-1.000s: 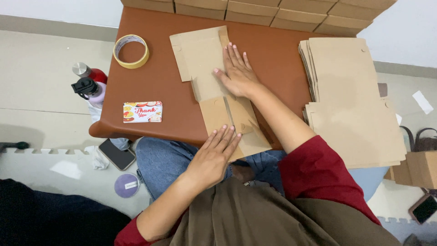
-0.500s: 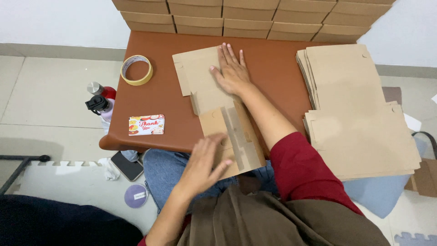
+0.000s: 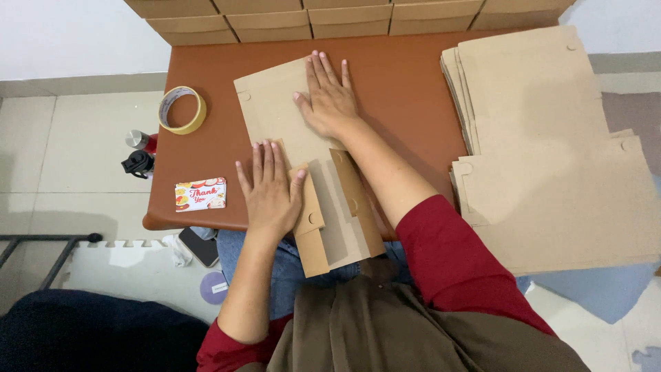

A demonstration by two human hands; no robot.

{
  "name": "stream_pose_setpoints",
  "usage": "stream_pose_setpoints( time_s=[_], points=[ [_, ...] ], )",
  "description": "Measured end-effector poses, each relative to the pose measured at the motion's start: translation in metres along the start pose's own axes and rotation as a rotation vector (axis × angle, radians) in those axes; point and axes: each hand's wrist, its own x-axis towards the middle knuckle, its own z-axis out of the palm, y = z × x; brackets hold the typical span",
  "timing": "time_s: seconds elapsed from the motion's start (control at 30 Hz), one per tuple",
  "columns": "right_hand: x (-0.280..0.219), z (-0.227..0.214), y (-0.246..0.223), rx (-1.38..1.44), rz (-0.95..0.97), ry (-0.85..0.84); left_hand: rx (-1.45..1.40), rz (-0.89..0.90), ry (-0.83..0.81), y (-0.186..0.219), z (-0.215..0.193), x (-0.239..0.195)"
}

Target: The person folds a flat cardboard sheet into a box by creasing the sides and tucking the flaps into slots. They then place a small thank-you card inside the box and close the lid.

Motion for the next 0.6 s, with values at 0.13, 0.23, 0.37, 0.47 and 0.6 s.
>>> stream_pose_setpoints(
  time_s=[0.13, 0.23, 0.37, 0.47, 0.6],
  points=[
    [0.003, 0.007, 0.003, 0.006, -0.002, 0.019, 0.048, -0.008, 0.077, -0.01, 0.002, 0.02],
    [0.002, 0.005, 0.004, 0.025, -0.002, 0.031, -0.037, -0.119, 0.144, -0.009, -0.008, 0.029],
    [0.002, 0.005, 0.004, 0.016, 0.002, 0.03, -0.226, -0.229, 0.07, -0.014, 0.004, 0.032],
    [0.004, 0.01, 0.006, 0.01, -0.006, 0.046, -0.23, -0.114, 0.181, -0.016, 0.012, 0.029],
    [0.004, 0.006, 0.006, 0.012, 0.001, 0.02, -0.092, 0.109, 0.192, -0.004, 0.003, 0.03]
  ],
)
